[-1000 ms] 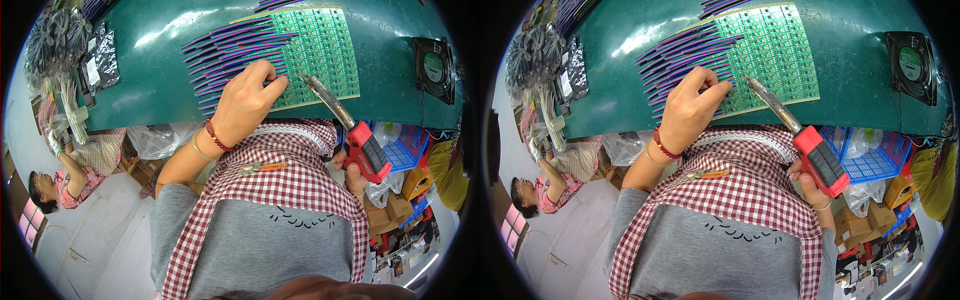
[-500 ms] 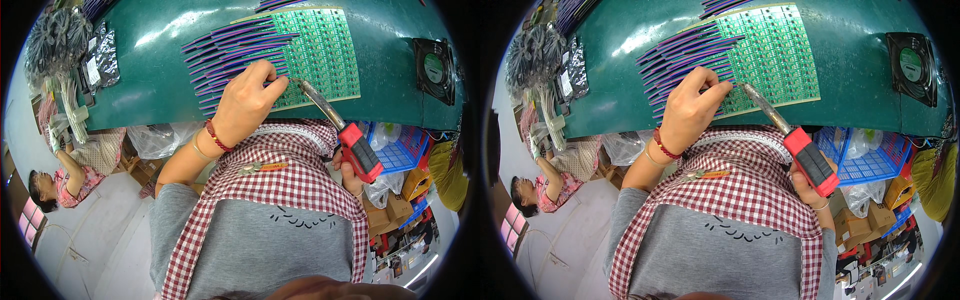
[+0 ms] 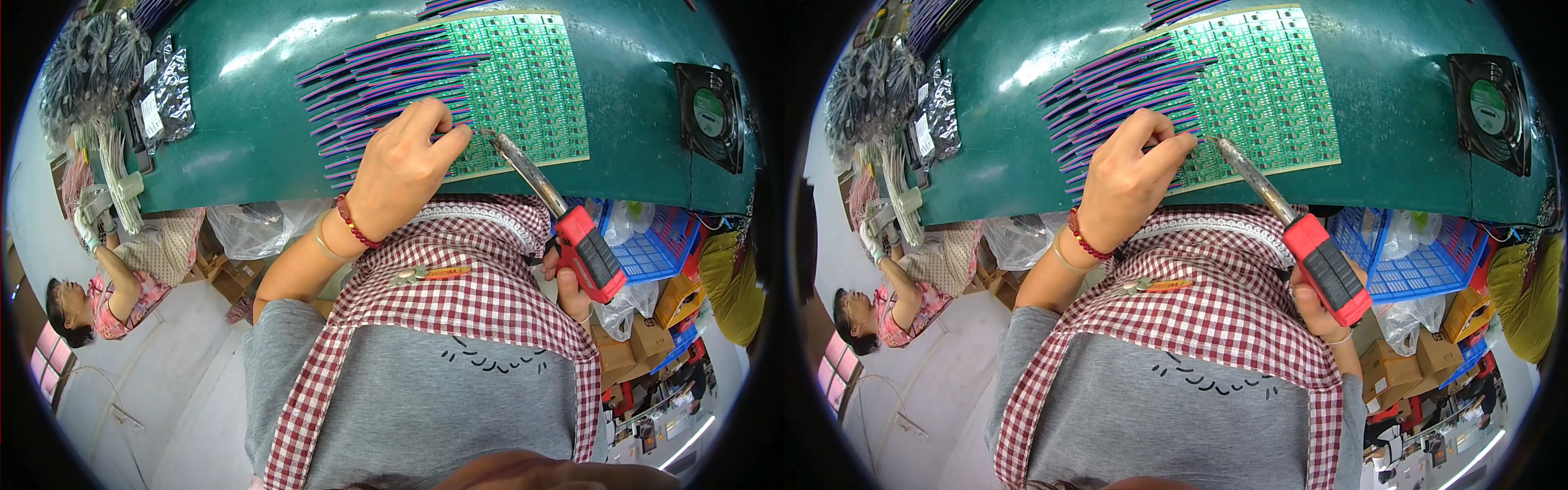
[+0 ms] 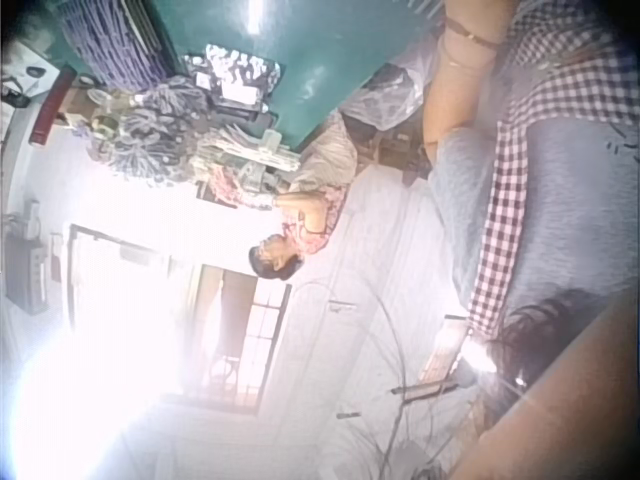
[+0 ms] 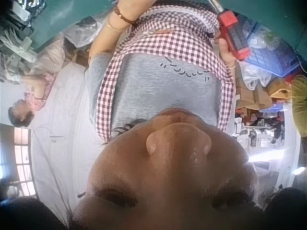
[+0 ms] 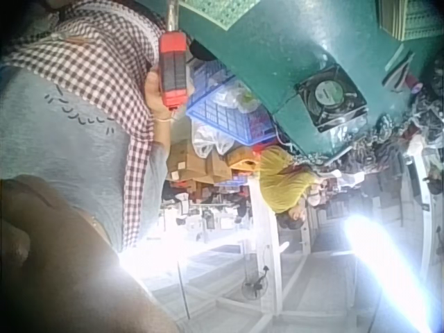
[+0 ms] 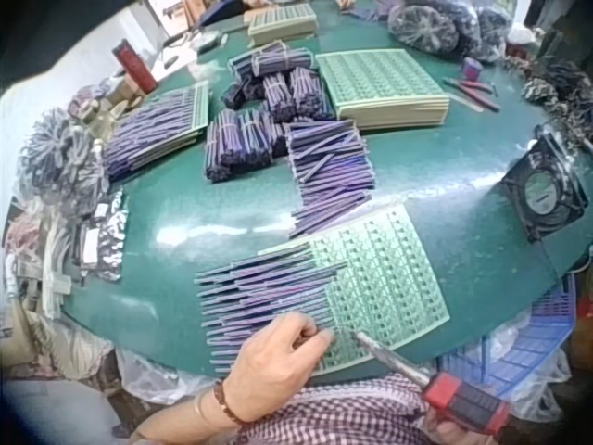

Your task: The person aligns and attaches ribbon cables onto a circuit board using a soldering tool.

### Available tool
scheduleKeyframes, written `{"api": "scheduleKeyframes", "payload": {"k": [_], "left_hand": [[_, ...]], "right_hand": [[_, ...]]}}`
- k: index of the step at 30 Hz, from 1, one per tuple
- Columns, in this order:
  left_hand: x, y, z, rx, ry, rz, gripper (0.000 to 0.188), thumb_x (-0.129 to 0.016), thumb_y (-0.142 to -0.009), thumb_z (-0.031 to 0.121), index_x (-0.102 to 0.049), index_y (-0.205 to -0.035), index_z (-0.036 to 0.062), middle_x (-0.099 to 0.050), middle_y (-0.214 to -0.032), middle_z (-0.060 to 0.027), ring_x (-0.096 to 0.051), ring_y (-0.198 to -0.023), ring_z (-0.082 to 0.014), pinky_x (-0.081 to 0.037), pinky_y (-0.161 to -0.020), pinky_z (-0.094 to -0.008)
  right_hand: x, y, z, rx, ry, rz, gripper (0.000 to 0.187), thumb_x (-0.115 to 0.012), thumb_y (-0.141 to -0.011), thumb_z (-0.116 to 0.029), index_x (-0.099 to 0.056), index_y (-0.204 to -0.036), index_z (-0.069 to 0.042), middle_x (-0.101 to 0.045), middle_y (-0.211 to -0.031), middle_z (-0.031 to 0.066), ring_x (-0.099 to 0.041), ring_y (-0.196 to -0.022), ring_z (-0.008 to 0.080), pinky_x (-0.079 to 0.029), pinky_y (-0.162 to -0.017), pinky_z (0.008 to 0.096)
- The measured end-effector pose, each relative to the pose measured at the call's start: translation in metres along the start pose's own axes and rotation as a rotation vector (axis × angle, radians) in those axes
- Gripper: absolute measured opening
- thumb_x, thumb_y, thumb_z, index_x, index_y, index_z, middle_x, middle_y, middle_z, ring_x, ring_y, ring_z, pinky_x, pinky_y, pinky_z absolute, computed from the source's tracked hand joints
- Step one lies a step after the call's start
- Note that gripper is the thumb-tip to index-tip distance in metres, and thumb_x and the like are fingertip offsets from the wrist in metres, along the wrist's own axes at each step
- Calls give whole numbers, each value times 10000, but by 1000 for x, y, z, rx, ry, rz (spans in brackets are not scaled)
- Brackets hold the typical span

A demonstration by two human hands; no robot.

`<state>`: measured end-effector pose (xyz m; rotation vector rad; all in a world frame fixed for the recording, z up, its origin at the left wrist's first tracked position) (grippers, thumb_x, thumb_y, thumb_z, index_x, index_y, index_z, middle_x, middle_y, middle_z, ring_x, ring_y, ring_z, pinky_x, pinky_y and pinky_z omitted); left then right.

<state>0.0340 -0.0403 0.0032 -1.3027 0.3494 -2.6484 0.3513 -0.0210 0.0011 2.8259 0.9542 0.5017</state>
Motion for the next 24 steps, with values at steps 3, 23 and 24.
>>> {"api": "scheduleKeyframes", "payload": {"k": [3,23,24], "left_hand": [[0,3,1,4,-10,3,187,-719,-743,-32,-685,-919,18,-548,-830,-84,-598,-682,-204,-505,-579,-312],[5,3,5,49,-56,-18,159,-737,-778,-28,-695,-917,38,-562,-828,-83,-586,-678,-221,-480,-584,-324],[6,4,7,60,-65,-3,159,-746,-775,-27,-696,-914,32,-561,-834,-83,-583,-678,-220,-481,-587,-325]], "right_hand": [[-2,0,4,32,45,6,288,-683,-861,-312,-690,-847,-24,-646,-683,53,-620,-613,200,-483,-574,319],[67,-24,-29,323,-468,661,693,-504,-942,-606,-470,-1277,0,-530,-752,66,-476,-530,128,-446,-511,277],[84,-27,-30,397,-434,683,662,-473,-966,-587,-470,-1286,-8,-528,-752,67,-477,-533,117,-448,-516,278]]}}
Point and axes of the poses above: each hand's wrist, its own y-axis away from the middle knuckle, its own x-axis out of the back of the hand, z = x × y, the point moved 1 cm from there along -y, towards the middle knuckle
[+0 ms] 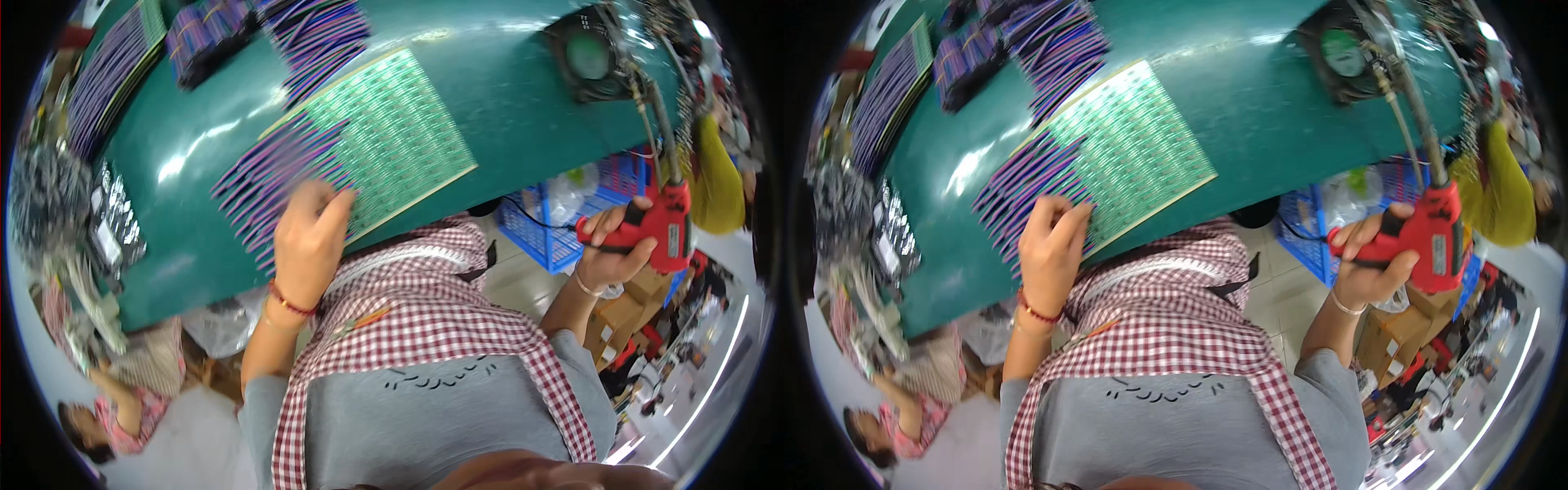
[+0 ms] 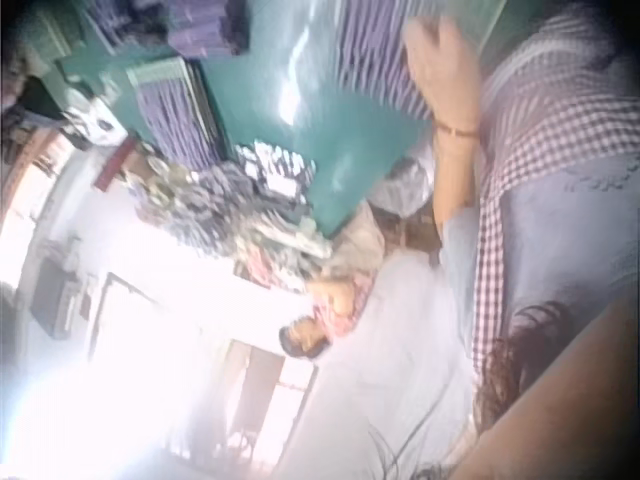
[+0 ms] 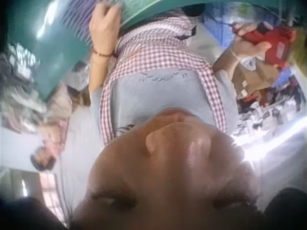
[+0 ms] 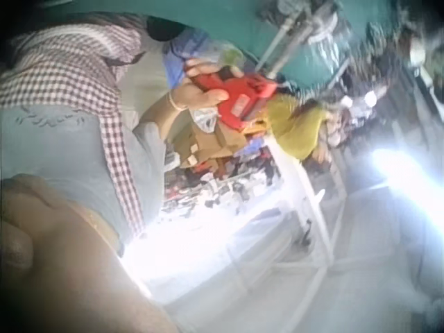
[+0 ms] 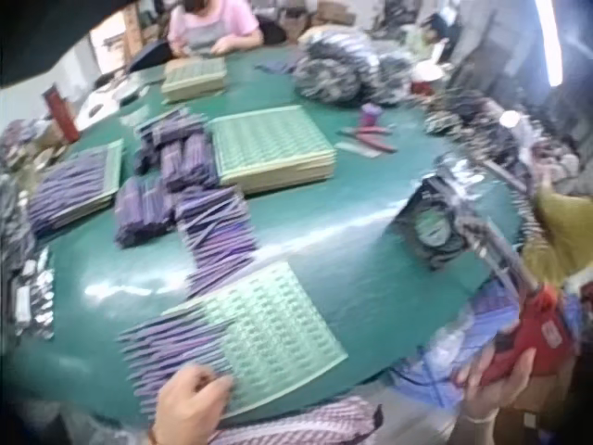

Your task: The person aligns and attaches ribbon cables onto a circuit board using a soldering tool.

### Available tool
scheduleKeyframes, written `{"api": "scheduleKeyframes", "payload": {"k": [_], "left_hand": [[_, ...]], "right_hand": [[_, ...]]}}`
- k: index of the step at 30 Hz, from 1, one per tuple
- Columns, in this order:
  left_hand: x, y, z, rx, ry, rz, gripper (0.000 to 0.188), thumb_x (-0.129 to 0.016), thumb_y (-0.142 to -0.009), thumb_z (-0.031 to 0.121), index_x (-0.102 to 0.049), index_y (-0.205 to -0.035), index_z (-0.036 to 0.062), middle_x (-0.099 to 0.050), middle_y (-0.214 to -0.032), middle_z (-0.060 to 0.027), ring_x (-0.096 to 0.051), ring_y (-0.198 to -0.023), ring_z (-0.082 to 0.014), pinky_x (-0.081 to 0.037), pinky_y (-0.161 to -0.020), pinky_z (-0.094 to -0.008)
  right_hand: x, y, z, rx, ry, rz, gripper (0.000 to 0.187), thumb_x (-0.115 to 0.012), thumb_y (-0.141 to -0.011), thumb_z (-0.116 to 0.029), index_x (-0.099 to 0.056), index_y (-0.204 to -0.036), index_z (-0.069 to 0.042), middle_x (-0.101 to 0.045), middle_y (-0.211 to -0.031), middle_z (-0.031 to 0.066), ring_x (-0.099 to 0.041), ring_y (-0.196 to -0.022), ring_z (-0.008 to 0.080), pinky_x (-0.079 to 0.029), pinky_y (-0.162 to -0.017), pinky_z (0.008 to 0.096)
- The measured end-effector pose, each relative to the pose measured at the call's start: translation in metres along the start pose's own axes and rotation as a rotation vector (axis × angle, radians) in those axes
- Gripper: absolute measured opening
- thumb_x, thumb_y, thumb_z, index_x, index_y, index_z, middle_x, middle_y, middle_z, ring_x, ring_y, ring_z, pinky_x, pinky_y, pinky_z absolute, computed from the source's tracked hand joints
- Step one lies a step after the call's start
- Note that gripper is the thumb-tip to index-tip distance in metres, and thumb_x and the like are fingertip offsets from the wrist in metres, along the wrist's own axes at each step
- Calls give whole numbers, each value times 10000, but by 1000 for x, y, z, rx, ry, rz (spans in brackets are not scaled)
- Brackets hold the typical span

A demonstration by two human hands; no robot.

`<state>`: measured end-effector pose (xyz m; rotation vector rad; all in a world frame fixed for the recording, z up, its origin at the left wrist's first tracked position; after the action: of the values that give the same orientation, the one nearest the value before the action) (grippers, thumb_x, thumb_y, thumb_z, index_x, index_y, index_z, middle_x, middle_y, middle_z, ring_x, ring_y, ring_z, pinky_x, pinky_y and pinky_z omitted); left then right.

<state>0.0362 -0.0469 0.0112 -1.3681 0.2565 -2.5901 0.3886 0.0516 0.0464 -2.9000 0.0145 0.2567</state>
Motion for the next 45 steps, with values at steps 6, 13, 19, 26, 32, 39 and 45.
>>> {"api": "scheduleKeyframes", "payload": {"k": [6,13,19,26,32,39,45], "left_hand": [[0,-2,-3,4,13,-23,139,-738,-785,-33,-689,-908,9,-556,-840,-92,-572,-685,-221,-471,-598,-330],[-6,-8,-8,-15,26,23,173,-699,-779,-12,-655,-939,36,-571,-846,-95,-588,-732,-265,-481,-610,-373],[-7,-14,-6,5,8,36,141,-728,-790,8,-668,-913,40,-581,-864,-84,-610,-759,-253,-500,-642,-352],[-7,-10,-10,10,30,77,158,-733,-775,-2,-658,-910,28,-585,-868,-87,-623,-788,-253,-514,-663,-358],[-7,-10,-12,1,46,87,167,-733,-763,-14,-655,-907,19,-579,-859,-90,-620,-780,-254,-508,-655,-357],[-6,-11,-11,-4,35,71,160,-727,-757,-23,-648,-891,14,-576,-858,-94,-614,-777,-260,-504,-647,-354],[-6,-10,-11,-21,31,45,164,-733,-748,-16,-636,-875,15,-574,-867,-95,-614,-780,-266,-509,-655,-361]], "right_hand": [[25,-66,-11,312,128,266,481,-530,-997,-414,-540,-1228,8,-575,-722,87,-481,-486,126,-458,-469,292],[32,-123,25,61,369,452,230,-630,-944,-196,-652,-1028,18,-576,-645,54,-485,-424,114,-415,-405,238],[5,-65,-7,347,287,305,457,-592,-985,-346,-547,-1217,45,-598,-719,91,-530,-554,169,-491,-525,318],[-28,41,22,-240,190,-234,683,-643,-885,-554,-513,-1224,24,-501,-613,43,-476,-497,138,-411,-469,281],[-30,73,38,-434,370,-603,671,-651,-899,-496,-508,-1268,45,-568,-685,76,-499,-553,135,-412,-523,283],[-38,71,47,-428,364,-644,281,-712,-840,-280,-697,-872,-2,-655,-716,82,-634,-621,202,-504,-576,315],[-28,78,54,-338,454,-672,222,-694,-819,-219,-693,-871,-3,-657,-717,87,-638,-624,216,-500,-570,321]]}}
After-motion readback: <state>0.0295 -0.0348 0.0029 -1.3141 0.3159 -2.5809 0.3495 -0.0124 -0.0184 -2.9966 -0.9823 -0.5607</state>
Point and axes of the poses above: each hand's wrist, its own y-axis away from the middle knuckle, its own x-axis out of the back of the hand, z = x × y, the point moved 1 cm from there along -y, towards the middle knuckle
